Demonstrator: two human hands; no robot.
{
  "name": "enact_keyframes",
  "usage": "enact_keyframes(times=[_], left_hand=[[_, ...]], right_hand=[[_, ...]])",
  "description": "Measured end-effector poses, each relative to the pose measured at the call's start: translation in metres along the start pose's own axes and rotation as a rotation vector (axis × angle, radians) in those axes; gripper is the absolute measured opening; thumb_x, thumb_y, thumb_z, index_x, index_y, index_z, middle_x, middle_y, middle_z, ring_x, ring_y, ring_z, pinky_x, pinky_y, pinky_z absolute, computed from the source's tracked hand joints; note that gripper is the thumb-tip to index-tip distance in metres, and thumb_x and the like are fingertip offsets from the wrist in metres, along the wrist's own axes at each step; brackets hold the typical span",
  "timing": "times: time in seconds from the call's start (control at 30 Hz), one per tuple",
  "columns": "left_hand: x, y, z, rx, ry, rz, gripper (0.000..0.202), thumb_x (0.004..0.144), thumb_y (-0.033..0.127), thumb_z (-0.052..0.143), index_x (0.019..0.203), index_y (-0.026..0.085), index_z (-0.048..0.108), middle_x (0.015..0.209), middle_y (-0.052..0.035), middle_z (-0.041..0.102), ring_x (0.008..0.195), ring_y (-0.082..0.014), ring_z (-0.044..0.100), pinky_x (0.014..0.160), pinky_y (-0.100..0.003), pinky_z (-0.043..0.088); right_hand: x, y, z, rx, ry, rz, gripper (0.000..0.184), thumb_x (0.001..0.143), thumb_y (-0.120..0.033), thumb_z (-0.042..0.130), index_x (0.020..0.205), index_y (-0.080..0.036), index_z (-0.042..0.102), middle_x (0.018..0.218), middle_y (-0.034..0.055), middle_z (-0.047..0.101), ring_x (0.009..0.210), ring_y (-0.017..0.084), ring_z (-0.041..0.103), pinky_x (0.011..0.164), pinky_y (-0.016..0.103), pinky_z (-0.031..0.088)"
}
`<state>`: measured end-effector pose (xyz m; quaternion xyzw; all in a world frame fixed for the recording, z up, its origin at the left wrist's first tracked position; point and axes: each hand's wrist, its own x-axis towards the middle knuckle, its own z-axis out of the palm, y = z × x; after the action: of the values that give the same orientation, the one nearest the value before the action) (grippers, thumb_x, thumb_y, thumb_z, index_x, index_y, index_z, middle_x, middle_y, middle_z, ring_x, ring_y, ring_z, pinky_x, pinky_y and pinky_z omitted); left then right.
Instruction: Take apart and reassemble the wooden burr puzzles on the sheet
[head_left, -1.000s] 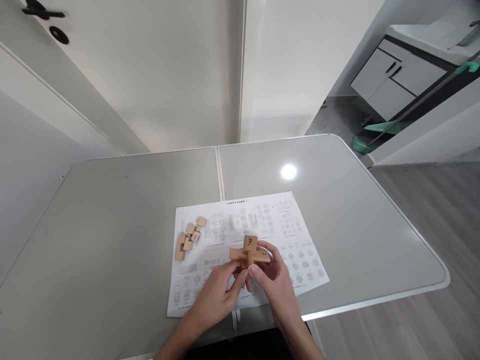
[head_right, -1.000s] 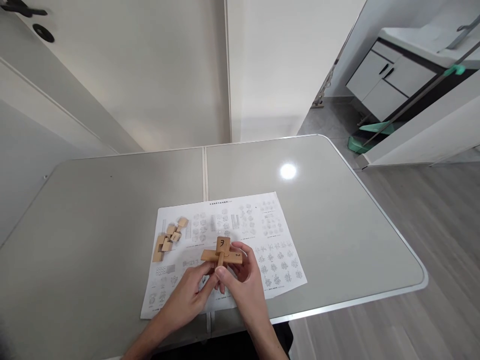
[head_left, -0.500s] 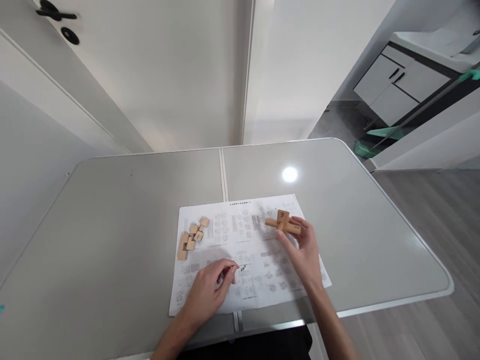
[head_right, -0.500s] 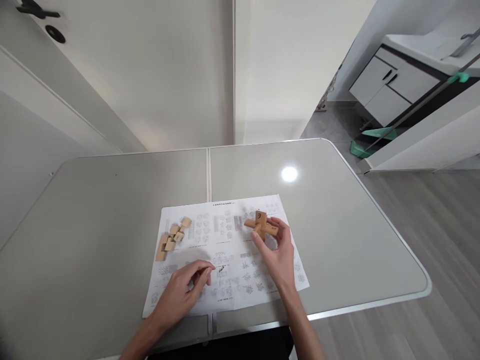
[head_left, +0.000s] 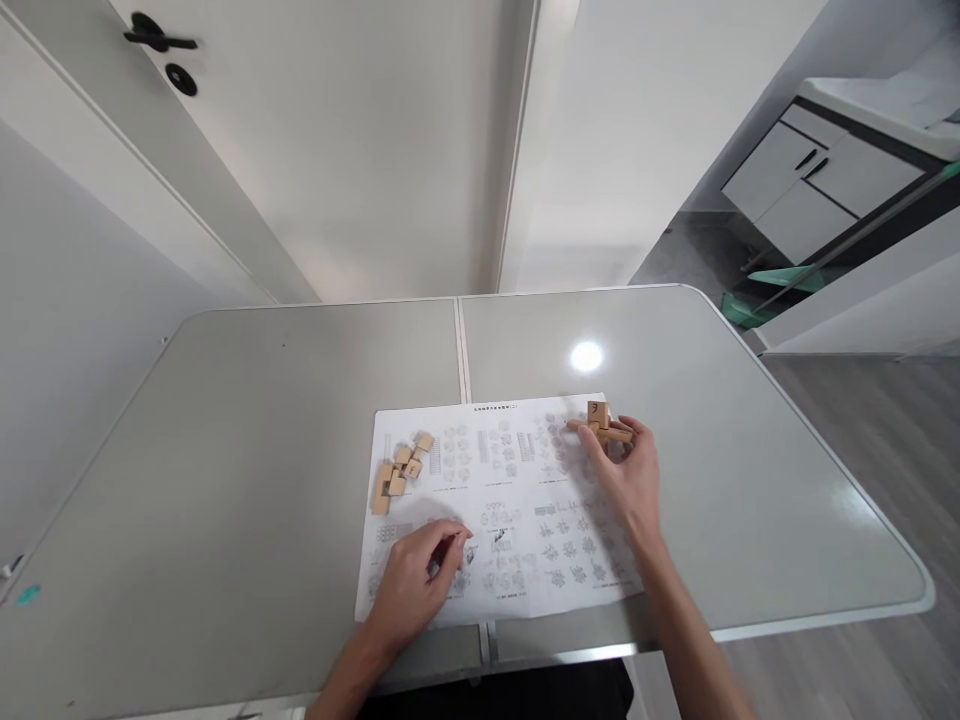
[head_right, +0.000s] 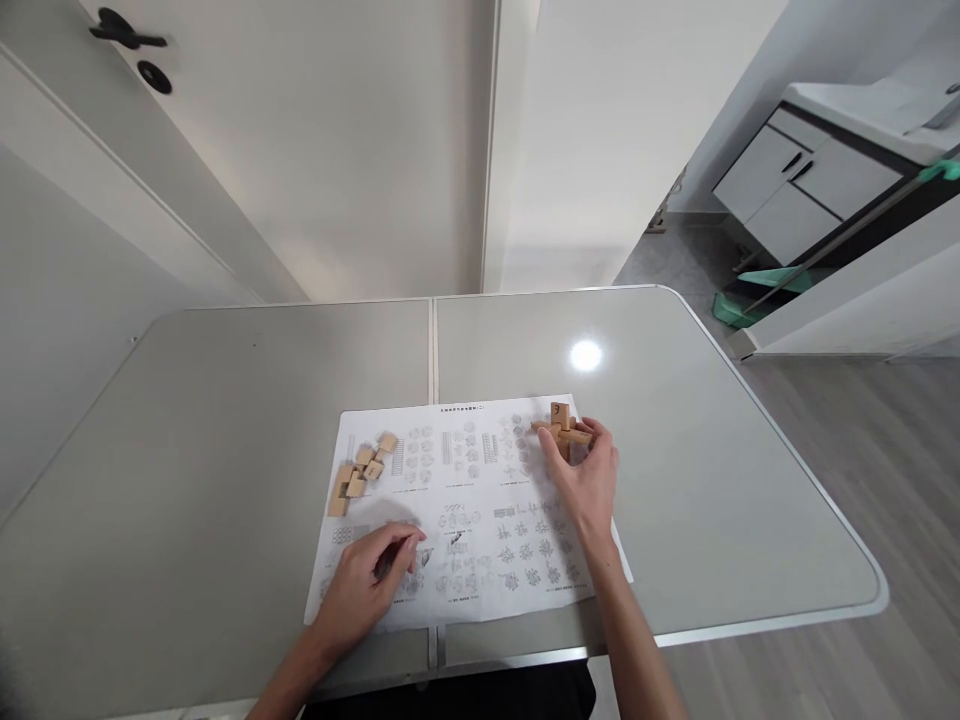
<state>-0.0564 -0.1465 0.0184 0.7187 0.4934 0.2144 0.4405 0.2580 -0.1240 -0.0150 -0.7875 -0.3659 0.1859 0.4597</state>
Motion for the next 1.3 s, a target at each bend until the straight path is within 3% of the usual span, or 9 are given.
enact_keyframes(times=[0.2, 0.37, 0.5, 0.6, 0.73, 0.87, 1.03, 1.13, 1.3], left_hand=[[-0.001, -0.005, 0.0, 0.009, 0.004, 0.036, 0.03, 0.108, 0.037, 0.047, 0.099, 0.02, 0.071, 0.073, 0.0003, 0.069, 0.064, -0.0145, 0.061, 0.062, -0.025, 0.046], [-0.003, -0.007, 0.001, 0.014, -0.002, 0.04, 0.03, 0.108, 0.036, 0.047, 0.099, 0.02, 0.07, 0.073, 0.0004, 0.069, 0.064, -0.0145, 0.061, 0.061, -0.025, 0.046], [-0.004, -0.01, 0.001, 0.01, -0.003, 0.045, 0.028, 0.108, 0.037, 0.049, 0.101, 0.02, 0.07, 0.075, 0.0004, 0.07, 0.064, -0.0144, 0.061, 0.062, -0.025, 0.046], [-0.004, -0.01, 0.001, 0.0, -0.009, 0.056, 0.028, 0.108, 0.037, 0.048, 0.099, 0.021, 0.07, 0.075, 0.0004, 0.07, 0.064, -0.0143, 0.061, 0.062, -0.025, 0.047], [-0.004, -0.009, 0.001, 0.013, -0.013, 0.083, 0.03, 0.109, 0.036, 0.048, 0.096, 0.021, 0.07, 0.074, 0.0001, 0.069, 0.064, -0.0147, 0.061, 0.064, -0.026, 0.047], [-0.008, -0.013, 0.001, 0.066, 0.023, 0.143, 0.027, 0.109, 0.032, 0.048, 0.098, 0.021, 0.069, 0.075, -0.0003, 0.069, 0.066, -0.0152, 0.061, 0.066, -0.027, 0.049], [-0.01, -0.027, -0.016, 0.321, 0.31, 0.334, 0.009, 0.104, 0.026, 0.059, 0.108, 0.024, 0.066, 0.1, -0.0056, 0.072, 0.098, -0.0239, 0.066, 0.094, -0.039, 0.053], [-0.002, -0.039, -0.035, 0.491, 0.473, 0.291, 0.028, 0.099, 0.034, 0.068, 0.125, 0.026, 0.06, 0.127, -0.0116, 0.065, 0.121, -0.032, 0.059, 0.108, -0.051, 0.048], [0.029, -0.056, -0.065, 0.566, 0.304, 0.258, 0.065, 0.092, 0.045, 0.076, 0.147, 0.028, 0.045, 0.155, -0.0136, 0.05, 0.142, -0.0376, 0.045, 0.117, -0.059, 0.043]], right_hand=[[-0.003, -0.006, 0.001, 0.011, -0.005, 0.086, 0.082, 0.084, -0.063, 0.075, 0.148, -0.016, 0.052, 0.145, 0.019, 0.06, 0.128, 0.037, 0.056, 0.1, 0.045, 0.05], [-0.026, -0.01, -0.007, 0.031, 0.073, -0.003, 0.079, 0.089, -0.059, 0.072, 0.151, -0.016, 0.048, 0.151, 0.0192, 0.055, 0.134, 0.037, 0.055, 0.108, 0.048, 0.047], [-0.067, -0.015, -0.017, 0.023, 0.173, -0.012, 0.058, 0.094, -0.055, 0.066, 0.14, -0.021, 0.057, 0.143, 0.0171, 0.061, 0.117, 0.033, 0.063, 0.085, 0.041, 0.054], [-0.095, -0.014, -0.021, 0.084, 0.009, 0.014, 0.038, 0.099, -0.053, 0.062, 0.122, -0.023, 0.066, 0.127, 0.015, 0.071, 0.102, 0.03, 0.067, 0.07, 0.035, 0.053], [-0.11, -0.002, -0.021, 0.177, -0.182, 0.036, 0.038, 0.098, -0.057, 0.061, 0.109, -0.022, 0.068, 0.096, 0.0097, 0.077, 0.087, 0.027, 0.073, 0.076, 0.037, 0.057], [-0.109, 0.008, -0.019, 0.158, -0.265, 0.047, 0.04, 0.098, -0.059, 0.061, 0.11, -0.022, 0.068, 0.089, 0.0076, 0.077, 0.084, 0.027, 0.073, 0.08, 0.039, 0.059], [-0.108, 0.013, -0.019, 0.146, -0.271, 0.045, 0.038, 0.099, -0.057, 0.06, 0.111, -0.022, 0.069, 0.089, 0.0077, 0.077, 0.086, 0.027, 0.074, 0.081, 0.039, 0.059], [-0.108, 0.015, -0.019, 0.144, -0.272, 0.04, 0.036, 0.098, -0.056, 0.062, 0.11, -0.022, 0.069, 0.091, 0.0078, 0.078, 0.086, 0.028, 0.074, 0.082, 0.04, 0.059], [-0.107, 0.015, -0.019, 0.147, -0.285, 0.041, 0.032, 0.1, -0.053, 0.06, 0.11, -0.023, 0.068, 0.091, 0.0069, 0.078, 0.086, 0.027, 0.074, 0.081, 0.038, 0.058]])
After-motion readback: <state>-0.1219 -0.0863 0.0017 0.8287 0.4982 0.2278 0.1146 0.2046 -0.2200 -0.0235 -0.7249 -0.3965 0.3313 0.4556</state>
